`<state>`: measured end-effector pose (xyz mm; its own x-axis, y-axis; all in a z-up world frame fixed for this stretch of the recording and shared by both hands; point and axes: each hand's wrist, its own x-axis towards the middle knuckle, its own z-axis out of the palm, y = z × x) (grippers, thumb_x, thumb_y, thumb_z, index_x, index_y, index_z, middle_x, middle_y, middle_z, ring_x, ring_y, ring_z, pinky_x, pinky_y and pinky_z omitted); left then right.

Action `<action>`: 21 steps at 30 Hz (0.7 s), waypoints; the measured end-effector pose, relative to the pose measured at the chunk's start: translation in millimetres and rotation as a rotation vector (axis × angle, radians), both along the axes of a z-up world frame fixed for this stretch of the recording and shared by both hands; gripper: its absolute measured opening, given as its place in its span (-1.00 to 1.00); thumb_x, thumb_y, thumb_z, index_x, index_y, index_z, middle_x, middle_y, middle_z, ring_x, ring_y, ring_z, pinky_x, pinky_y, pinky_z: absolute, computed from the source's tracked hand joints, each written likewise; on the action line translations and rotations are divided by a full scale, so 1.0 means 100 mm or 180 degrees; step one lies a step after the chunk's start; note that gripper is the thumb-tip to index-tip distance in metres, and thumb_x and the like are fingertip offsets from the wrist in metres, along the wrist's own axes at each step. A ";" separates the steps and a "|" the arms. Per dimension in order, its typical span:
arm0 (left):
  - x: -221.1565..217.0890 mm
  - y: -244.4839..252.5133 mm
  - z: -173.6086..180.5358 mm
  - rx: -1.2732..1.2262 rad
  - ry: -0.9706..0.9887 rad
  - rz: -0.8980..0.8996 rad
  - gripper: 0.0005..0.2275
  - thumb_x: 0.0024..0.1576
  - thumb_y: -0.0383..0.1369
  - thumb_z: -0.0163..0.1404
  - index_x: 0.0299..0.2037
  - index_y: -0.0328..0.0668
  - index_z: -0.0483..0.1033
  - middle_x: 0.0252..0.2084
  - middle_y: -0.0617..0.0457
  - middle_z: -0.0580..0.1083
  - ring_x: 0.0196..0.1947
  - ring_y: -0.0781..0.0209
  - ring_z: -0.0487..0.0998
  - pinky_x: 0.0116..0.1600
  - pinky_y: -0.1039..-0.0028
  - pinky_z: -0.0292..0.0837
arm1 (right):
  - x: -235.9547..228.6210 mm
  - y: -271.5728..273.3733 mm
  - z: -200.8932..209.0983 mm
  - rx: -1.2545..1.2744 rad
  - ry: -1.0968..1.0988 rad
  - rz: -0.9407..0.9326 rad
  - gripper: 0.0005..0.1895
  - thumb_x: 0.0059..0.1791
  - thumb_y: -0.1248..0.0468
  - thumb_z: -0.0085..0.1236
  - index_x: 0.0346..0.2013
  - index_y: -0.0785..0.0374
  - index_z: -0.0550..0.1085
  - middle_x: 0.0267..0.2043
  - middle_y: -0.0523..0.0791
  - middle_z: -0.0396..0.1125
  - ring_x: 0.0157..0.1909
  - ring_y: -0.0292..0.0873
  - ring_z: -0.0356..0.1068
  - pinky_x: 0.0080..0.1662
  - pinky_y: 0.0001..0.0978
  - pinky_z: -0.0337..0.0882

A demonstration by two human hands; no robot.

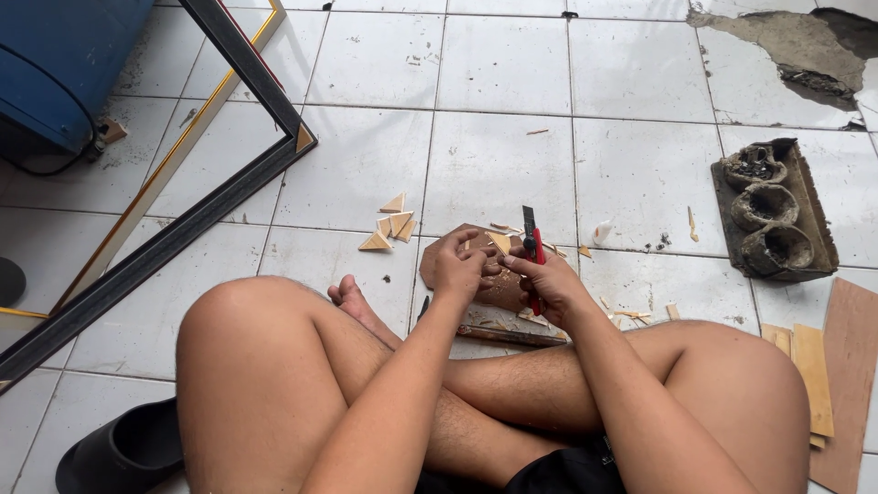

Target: A person sitting on the floor uses a utility knife to shave and cut small pieces of wood on a wooden block.

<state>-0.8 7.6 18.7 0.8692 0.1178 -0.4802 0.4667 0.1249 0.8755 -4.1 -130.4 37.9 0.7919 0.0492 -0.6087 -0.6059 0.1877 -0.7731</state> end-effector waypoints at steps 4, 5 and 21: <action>-0.05 -0.05 0.07 -0.0522 0.0498 -0.0001 -0.51 -0.03 -0.07 -0.07 -0.03 -0.31 0.26 -0.25 -0.17 0.43 -0.37 0.08 0.54 -0.35 0.35 0.53 | -0.05 0.07 0.04 -0.0260 -0.0164 0.0171 -0.75 -0.23 0.30 0.20 -0.32 0.21 0.36 -0.57 -0.19 0.19 -0.68 -0.41 -0.01 -0.59 -0.60 0.14; -0.05 -0.05 0.02 -0.0520 0.0504 0.0000 -0.51 -0.03 -0.07 -0.07 -0.03 -0.31 0.26 -0.25 -0.17 0.43 -0.37 0.08 0.54 -0.35 0.35 0.53 | -0.07 0.10 0.07 -0.0259 -0.0159 0.0172 -0.75 -0.23 0.30 0.20 -0.32 0.21 0.36 -0.57 -0.19 0.19 -0.68 -0.41 -0.01 -0.59 -0.60 0.14; 0.13 0.09 -0.31 0.0234 0.1114 0.0767 -0.81 -0.12 -0.32 -0.17 -0.72 -0.19 0.36 -0.85 0.16 0.14 -0.89 0.40 0.14 -0.79 0.63 0.00 | -0.23 0.22 0.19 -0.3393 -0.0649 0.2462 -0.45 -0.06 -0.18 -0.42 -0.27 0.15 0.39 -0.35 0.10 0.34 -0.15 0.17 0.34 -0.11 -0.06 0.31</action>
